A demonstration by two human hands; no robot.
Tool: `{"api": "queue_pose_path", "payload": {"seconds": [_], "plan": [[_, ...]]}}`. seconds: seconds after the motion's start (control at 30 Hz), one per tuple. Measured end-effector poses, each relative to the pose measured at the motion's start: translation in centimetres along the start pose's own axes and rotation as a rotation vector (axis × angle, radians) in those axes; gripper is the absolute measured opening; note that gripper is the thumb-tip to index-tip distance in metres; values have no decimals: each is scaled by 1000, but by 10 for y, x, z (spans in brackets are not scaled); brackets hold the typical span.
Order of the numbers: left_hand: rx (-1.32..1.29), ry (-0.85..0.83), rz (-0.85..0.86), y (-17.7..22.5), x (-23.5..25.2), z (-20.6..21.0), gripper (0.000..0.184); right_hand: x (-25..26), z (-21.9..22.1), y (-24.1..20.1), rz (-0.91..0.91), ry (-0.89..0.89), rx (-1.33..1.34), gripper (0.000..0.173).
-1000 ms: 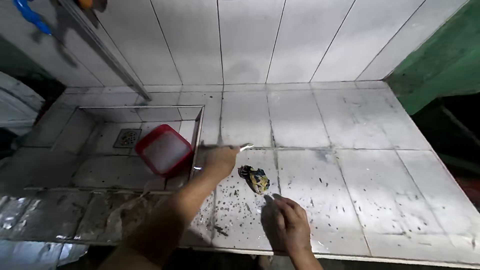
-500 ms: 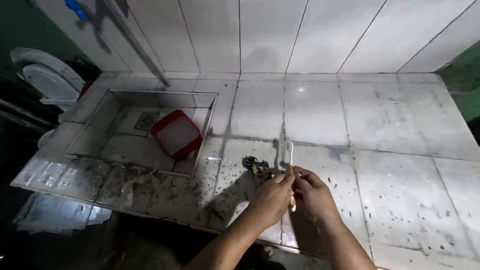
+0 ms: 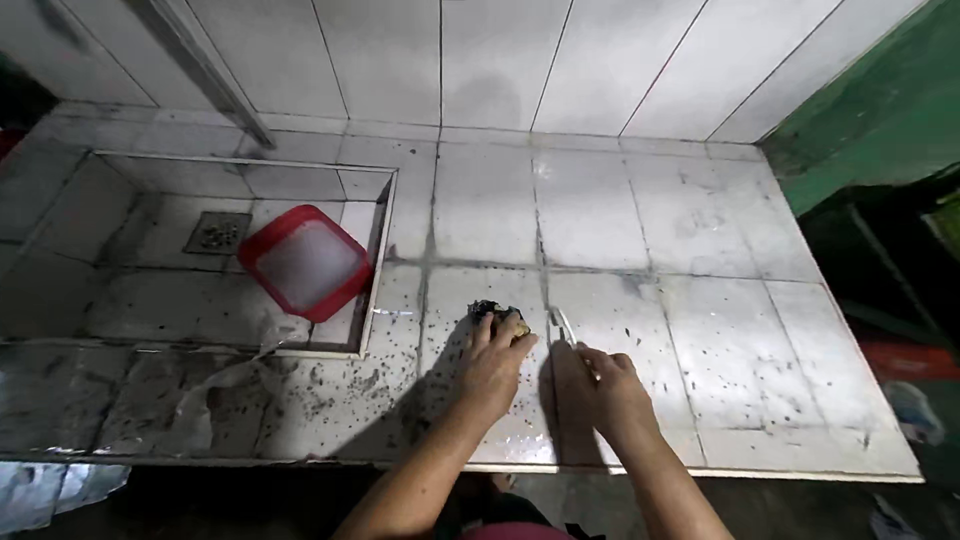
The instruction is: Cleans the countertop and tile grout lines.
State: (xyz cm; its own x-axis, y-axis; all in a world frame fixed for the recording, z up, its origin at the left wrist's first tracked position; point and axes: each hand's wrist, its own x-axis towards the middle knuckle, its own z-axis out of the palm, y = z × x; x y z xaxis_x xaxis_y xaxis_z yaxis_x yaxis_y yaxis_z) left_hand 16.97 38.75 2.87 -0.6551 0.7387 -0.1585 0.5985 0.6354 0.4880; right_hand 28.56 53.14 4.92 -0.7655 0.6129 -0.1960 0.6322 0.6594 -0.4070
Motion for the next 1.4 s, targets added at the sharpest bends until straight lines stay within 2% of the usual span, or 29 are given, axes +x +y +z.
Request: {"api": "queue_pose_path", "payload": {"seconds": [0.17,0.3,0.37,0.5,0.6,0.7,0.8,0.9,0.97,1.03,1.13,1.2,1.4], "plan": [[-57,76,-5,-34,0,-18,41,-16,-3,-33,112,-168,-359,53],[-73,342,-41,-78,-35,-35,38,-29,5,-42,145,-232,-457,56],[-86,343,-25,-99,-58,-41,39,-33,8,-46,176,-292,-458,58],[-219,339,38,-124,-97,-26,48,-34,10,-58,226,-353,-528,62],[-285,498,49,-134,-122,-9,44,-10,14,-77,277,-375,-567,66],[-226,722,59,-150,-140,-4,38,43,15,-99,268,-338,-548,60],[-70,709,-44,-168,-164,-8,39,59,14,-106,277,-335,-573,65],[-55,690,-115,-184,-176,-5,43,13,15,-86,241,-321,-610,66],[-35,733,-128,-185,-175,0,42,-5,18,-79,269,-364,-645,65],[39,781,-125,-182,-169,3,38,11,19,-82,288,-382,-640,63],[42,764,-121,-183,-169,5,36,68,15,-107,312,-376,-628,65],[29,756,-137,-184,-172,5,36,78,18,-114,286,-350,-664,63],[58,708,-120,-179,-172,-1,34,-11,14,-84,240,-393,-698,59]]}}
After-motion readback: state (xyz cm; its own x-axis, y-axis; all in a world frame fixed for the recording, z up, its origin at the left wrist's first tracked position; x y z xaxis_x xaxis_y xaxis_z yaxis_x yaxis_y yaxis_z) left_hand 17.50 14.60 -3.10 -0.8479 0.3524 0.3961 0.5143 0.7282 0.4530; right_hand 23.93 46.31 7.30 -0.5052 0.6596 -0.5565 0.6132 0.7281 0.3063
